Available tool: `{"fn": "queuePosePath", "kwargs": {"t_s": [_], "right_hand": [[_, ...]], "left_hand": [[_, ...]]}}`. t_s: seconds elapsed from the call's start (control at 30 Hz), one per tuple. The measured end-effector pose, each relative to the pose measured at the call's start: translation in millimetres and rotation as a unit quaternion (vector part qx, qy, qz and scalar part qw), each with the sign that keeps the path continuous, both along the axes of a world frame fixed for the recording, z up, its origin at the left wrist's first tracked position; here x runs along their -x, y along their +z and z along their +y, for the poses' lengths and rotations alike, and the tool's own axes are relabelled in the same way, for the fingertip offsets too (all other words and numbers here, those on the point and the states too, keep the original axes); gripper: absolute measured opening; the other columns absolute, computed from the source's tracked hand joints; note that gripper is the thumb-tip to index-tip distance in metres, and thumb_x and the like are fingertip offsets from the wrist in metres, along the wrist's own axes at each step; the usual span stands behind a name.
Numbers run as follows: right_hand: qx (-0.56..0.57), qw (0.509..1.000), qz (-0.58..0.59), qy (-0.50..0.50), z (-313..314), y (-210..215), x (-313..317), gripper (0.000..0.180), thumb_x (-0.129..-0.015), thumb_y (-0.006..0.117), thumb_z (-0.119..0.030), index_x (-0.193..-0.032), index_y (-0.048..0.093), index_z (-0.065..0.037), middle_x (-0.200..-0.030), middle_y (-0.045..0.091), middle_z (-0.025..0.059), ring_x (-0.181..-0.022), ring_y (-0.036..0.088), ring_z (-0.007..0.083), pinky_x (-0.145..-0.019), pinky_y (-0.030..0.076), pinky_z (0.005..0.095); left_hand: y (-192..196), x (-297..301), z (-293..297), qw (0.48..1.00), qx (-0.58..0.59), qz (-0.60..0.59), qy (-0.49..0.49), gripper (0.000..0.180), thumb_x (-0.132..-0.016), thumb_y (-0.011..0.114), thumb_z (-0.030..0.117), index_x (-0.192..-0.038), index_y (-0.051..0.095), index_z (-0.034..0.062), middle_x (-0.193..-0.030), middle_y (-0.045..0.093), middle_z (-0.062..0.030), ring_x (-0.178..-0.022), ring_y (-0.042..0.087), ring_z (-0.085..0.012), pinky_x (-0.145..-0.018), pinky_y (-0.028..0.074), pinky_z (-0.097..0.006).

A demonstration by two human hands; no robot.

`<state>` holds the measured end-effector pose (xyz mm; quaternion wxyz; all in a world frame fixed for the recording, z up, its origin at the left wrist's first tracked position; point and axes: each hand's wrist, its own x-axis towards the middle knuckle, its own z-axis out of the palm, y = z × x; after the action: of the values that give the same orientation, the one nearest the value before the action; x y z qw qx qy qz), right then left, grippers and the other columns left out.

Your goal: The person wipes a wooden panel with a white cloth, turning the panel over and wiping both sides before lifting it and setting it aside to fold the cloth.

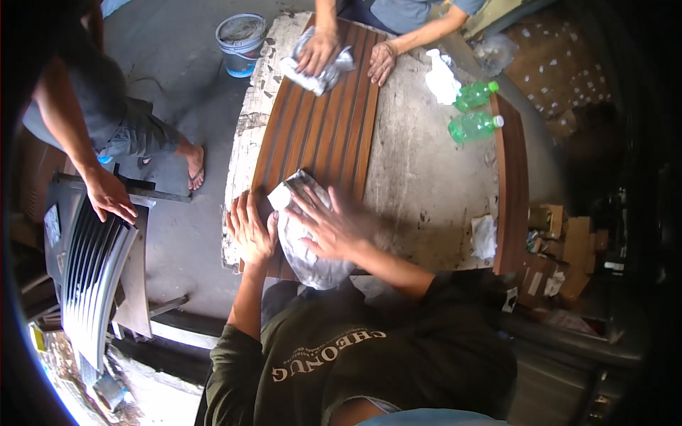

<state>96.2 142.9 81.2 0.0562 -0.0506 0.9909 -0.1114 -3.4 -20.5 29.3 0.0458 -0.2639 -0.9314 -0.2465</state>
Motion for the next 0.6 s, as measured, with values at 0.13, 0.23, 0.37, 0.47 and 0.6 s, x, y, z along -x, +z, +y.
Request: {"fn": "queuePosePath", "kwargs": {"t_s": [0.13, 0.23, 0.37, 0.47, 0.6], "right_hand": [[0.063, 0.996, 0.034, 0.056, 33.1, -34.1, 25.6, 0.061, -0.085, 0.052, -0.044, -0.14, 0.036, -0.02, -0.15, 0.024, 0.005, -0.141, 0.015, 0.0253, -0.111, 0.008, 0.0584], [-0.063, 0.995, -0.033, -0.063, 72.7, -41.8, 59.3, 0.059, -0.092, 0.041, -0.045, -0.144, 0.023, -0.023, -0.154, 0.009, 0.0014, -0.142, 0.005, 0.0212, -0.113, -0.002, 0.0534], [-0.081, 0.951, 0.043, -0.297, 174.9, -49.0, 104.2, 0.062, -0.093, 0.032, -0.047, -0.146, 0.017, -0.019, -0.154, 0.008, 0.0042, -0.142, 0.002, 0.0249, -0.112, -0.002, 0.0566], [-0.114, 0.921, 0.033, -0.37, 198.0, -43.4, 122.8, 0.063, -0.095, 0.027, -0.045, -0.148, 0.011, -0.015, -0.154, 0.003, 0.0068, -0.142, -0.004, 0.0258, -0.112, -0.007, 0.0521], [-0.032, 0.947, 0.039, -0.318, 114.8, -56.7, 71.5, 0.071, -0.087, 0.045, -0.036, -0.145, 0.018, -0.006, -0.152, 0.011, 0.0168, -0.141, 0.008, 0.0312, -0.115, 0.004, 0.0441]], "left_hand": [[4.8, -2.4, -6.2, 1.0, -0.022, 0.013, -0.012, 0.062, -0.091, 0.041, 0.047, -0.133, 0.04, 0.0017, -0.132, 0.046, -0.0155, -0.127, 0.038, -0.0322, -0.105, 0.022, -0.048], [-3.1, -3.2, -4.7, 1.0, 0.007, 0.019, 0.0, 0.059, -0.093, 0.038, 0.047, -0.133, 0.041, 0.0029, -0.131, 0.046, -0.0145, -0.126, 0.039, -0.0319, -0.105, 0.022, -0.049], [-1.9, -1.8, -0.1, 0.999, 0.028, 0.021, -0.011, 0.059, -0.093, 0.038, 0.048, -0.133, 0.041, 0.0047, -0.132, 0.045, -0.0137, -0.126, 0.039, -0.0311, -0.104, 0.023, -0.048], [-0.8, 1.2, 5.3, 0.999, 0.029, 0.02, -0.01, 0.059, -0.092, 0.038, 0.048, -0.133, 0.041, 0.0055, -0.132, 0.045, -0.0134, -0.126, 0.039, -0.0307, -0.104, 0.023, -0.048], [2.1, 2.3, 0.5, 0.998, 0.055, 0.006, -0.011, 0.059, -0.092, 0.038, 0.048, -0.134, 0.041, 0.0065, -0.133, 0.045, -0.0137, -0.126, 0.039, -0.0308, -0.105, 0.022, -0.048]]}}
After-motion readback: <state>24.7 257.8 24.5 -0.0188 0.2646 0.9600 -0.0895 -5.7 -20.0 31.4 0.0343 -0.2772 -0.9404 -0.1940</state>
